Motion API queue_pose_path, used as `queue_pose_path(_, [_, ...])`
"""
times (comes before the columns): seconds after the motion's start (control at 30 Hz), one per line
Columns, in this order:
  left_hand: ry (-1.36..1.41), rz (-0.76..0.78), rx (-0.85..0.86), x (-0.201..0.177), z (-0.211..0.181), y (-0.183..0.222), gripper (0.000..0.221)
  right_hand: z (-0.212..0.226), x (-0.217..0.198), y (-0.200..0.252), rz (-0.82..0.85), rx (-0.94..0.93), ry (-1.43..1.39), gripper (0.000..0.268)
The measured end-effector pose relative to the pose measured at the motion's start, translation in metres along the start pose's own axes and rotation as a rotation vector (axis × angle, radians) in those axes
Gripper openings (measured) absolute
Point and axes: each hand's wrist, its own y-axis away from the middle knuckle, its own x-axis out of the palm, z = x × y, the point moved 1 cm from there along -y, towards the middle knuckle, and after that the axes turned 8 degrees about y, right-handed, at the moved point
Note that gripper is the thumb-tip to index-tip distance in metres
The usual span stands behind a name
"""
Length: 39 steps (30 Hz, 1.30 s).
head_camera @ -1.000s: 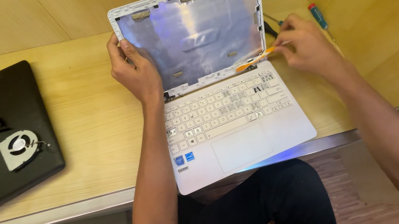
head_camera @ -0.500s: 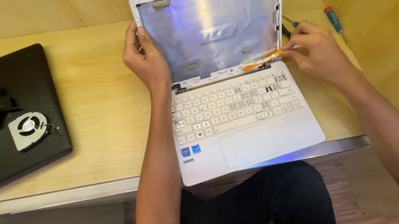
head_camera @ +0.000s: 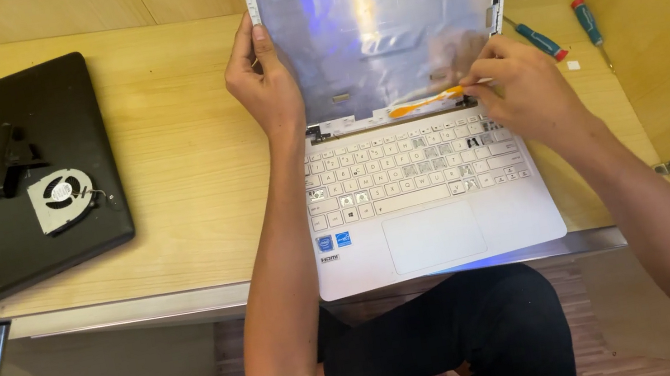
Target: A person is disassembling and cleaning the internal components of a laptop using a screwdriver and a small brush.
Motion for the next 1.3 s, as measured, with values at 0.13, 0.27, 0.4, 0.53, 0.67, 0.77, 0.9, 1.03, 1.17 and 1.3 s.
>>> queue_pose_path(0.13, [0.005, 0.006, 0.016, -0.001, -0.001, 0.001, 0.042, 0.043, 0.019, -0.022, -0.166, -0.200, -0.115, 0.002])
queue_pose_path(0.27, [0.021, 0.000, -0.007, -0.002, 0.000, -0.001, 0.041, 0.058, 0.024, -0.035, -0.088, -0.174, -0.120, 0.006])
queue_pose_path(0.4, [0.029, 0.005, -0.014, 0.001, -0.002, 0.001, 0.040, 0.064, 0.013, -0.026, -0.138, -0.217, -0.026, 0.002])
queue_pose_path(0.53, [0.037, -0.001, -0.045, 0.002, -0.003, 0.001, 0.040, 0.061, 0.011, -0.027, -0.144, -0.169, -0.035, 0.005])
queue_pose_path(0.67, [0.029, 0.002, -0.032, 0.003, 0.002, -0.001, 0.040, 0.060, 0.017, -0.031, -0.087, -0.145, -0.062, 0.003])
queue_pose_path(0.77, [0.053, 0.002, -0.032, 0.000, 0.006, -0.002, 0.040, 0.081, 0.026, -0.033, -0.142, -0.180, -0.068, 0.004])
queue_pose_path(0.9, [0.142, 0.018, -0.042, -0.002, 0.005, -0.001, 0.038, 0.060, 0.031, -0.033, -0.071, -0.125, -0.025, 0.004])
queue_pose_path(1.03, [0.219, 0.053, -0.044, 0.004, -0.004, 0.004, 0.033, 0.075, 0.019, -0.034, -0.081, -0.110, -0.055, 0.002])
queue_pose_path(1.17, [0.194, 0.051, 0.045, 0.003, -0.011, 0.007, 0.032, 0.103, 0.035, -0.036, -0.071, -0.179, -0.115, 0.014])
queue_pose_path(1.3, [0.228, 0.036, 0.056, 0.003, -0.006, 0.008, 0.032, 0.084, 0.017, -0.035, 0.040, -0.137, 0.007, 0.010])
